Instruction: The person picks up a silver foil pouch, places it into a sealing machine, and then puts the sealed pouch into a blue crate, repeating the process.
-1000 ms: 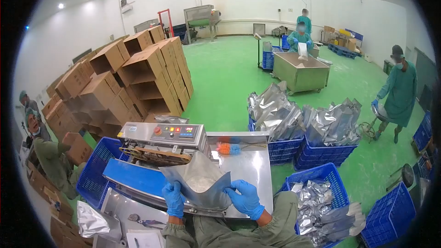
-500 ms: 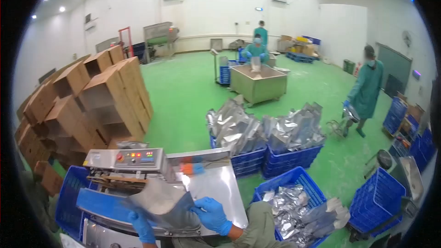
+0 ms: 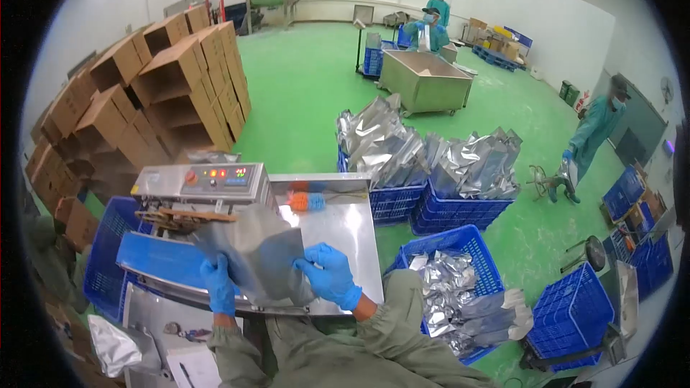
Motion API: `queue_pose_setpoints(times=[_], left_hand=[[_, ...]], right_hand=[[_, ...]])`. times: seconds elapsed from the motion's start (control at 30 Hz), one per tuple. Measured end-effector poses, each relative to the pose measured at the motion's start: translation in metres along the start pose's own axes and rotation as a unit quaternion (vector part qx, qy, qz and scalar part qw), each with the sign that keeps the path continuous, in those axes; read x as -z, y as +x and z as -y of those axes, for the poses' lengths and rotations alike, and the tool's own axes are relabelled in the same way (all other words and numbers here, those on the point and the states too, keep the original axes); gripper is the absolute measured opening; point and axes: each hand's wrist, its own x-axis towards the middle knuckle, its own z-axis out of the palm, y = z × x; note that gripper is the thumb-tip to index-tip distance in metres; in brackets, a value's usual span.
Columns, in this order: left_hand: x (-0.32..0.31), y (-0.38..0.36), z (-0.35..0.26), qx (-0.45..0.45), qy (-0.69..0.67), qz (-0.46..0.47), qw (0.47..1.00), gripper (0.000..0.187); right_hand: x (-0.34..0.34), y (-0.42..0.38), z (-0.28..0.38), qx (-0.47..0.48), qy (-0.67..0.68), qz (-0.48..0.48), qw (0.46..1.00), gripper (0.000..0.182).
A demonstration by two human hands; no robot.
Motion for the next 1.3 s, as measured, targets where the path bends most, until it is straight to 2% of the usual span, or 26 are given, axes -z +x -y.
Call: queue_pose_setpoints(times=[0.03,0.07,0.1,0.13,0.2,0.27,0.3,0.33,0.4,0.43,0.47,0.53,0.6,0.67,0.73,0.8,0.87,0.93,0.97,1.03,1.07,1.17,1.23,1.3], left_hand=[[-0.002,0.002,0.000,-0.013,-0.023,-0.002,1.000,0.022],[-0.004,0.004,0.003,-0.007,-0.023,-0.004,1.000,0.022],[-0.005,0.007,0.006,-0.014,-0.040,-0.013,0.999,0.027],[-0.007,0.011,0.008,-0.023,-0.058,-0.022,0.998,0.032],[-0.009,0.019,0.013,-0.028,-0.065,-0.033,0.997,0.030],[-0.005,0.027,0.015,0.015,-0.040,0.014,0.999,0.032],[-0.009,0.028,0.017,-0.002,-0.070,0.035,0.997,0.033],[-0.018,0.027,0.010,0.000,-0.072,0.034,0.997,0.033],[-0.037,0.025,-0.005,0.060,-0.181,0.015,0.982,0.033],[-0.042,0.029,0.004,0.083,-0.194,-0.004,0.977,0.034],[-0.042,0.033,0.020,0.086,-0.194,-0.006,0.977,0.034],[-0.037,0.038,0.029,0.112,-0.108,0.090,0.984,0.033],[-0.040,0.034,0.042,0.119,-0.105,0.049,0.986,0.032],[-0.033,0.030,0.061,0.131,-0.017,0.077,0.988,0.032],[-0.034,0.018,0.053,0.156,-0.031,0.064,0.985,0.033],[-0.029,0.013,0.059,0.129,-0.020,0.070,0.989,0.031],[-0.040,0.006,0.044,0.169,-0.110,0.044,0.978,0.029],[-0.030,0.009,0.060,0.132,-0.032,0.066,0.989,0.029],[-0.032,0.008,0.048,0.170,-0.020,0.056,0.984,0.032],[-0.032,0.009,0.042,0.150,0.043,0.062,0.986,0.035],[-0.030,0.013,0.059,0.142,0.065,0.069,0.985,0.034],[-0.034,0.015,0.070,0.148,0.032,0.040,0.988,0.033],[-0.031,0.013,0.071,0.188,0.039,0.063,0.979,0.032],[-0.033,0.018,0.079,0.185,0.054,0.075,0.978,0.035]], right_hand=[[-0.003,-0.001,-0.003,-0.004,-0.001,0.006,1.000,0.012],[-0.006,-0.002,-0.005,-0.015,0.011,-0.031,0.999,0.010],[-0.009,-0.003,-0.007,-0.023,0.023,-0.071,0.997,0.009],[-0.009,-0.004,-0.008,-0.025,0.022,-0.069,0.997,0.009],[-0.009,-0.006,-0.010,-0.078,0.020,-0.093,0.992,0.004],[-0.009,-0.006,-0.010,-0.083,0.046,-0.108,0.990,0.002],[-0.010,-0.006,-0.010,-0.086,0.074,-0.123,0.986,0.001],[-0.011,-0.007,-0.013,-0.087,0.071,-0.122,0.986,0.001],[-0.014,-0.010,-0.028,-0.166,0.134,-0.118,0.970,0.007],[-0.015,-0.013,-0.039,-0.169,0.133,-0.115,0.970,0.007],[-0.016,-0.015,-0.051,-0.202,0.174,-0.121,0.956,0.007],[-0.015,-0.018,-0.055,-0.238,0.215,-0.123,0.939,0.008],[-0.010,-0.024,-0.057,-0.305,0.215,-0.142,0.917,0.011],[-0.011,-0.034,-0.065,-0.328,0.214,-0.140,0.909,0.014],[-0.010,-0.036,-0.064,-0.346,0.221,-0.140,0.901,0.016],[-0.009,-0.042,-0.068,-0.373,0.209,-0.136,0.894,0.018],[-0.011,-0.048,-0.084,-0.219,0.059,-0.092,0.970,0.018],[-0.010,-0.045,-0.081,-0.279,0.084,-0.093,0.952,0.019],[-0.010,-0.045,-0.080,-0.284,0.101,-0.090,0.949,0.019],[-0.012,-0.040,-0.079,-0.310,0.143,-0.100,0.934,0.018],[-0.014,-0.038,-0.077,-0.333,0.167,-0.114,0.921,0.018],[-0.016,-0.037,-0.078,-0.342,0.168,-0.110,0.918,0.016],[-0.018,-0.041,-0.080,-0.343,0.156,-0.112,0.920,0.017],[-0.020,-0.042,-0.081,-0.346,0.151,-0.118,0.918,0.018]])
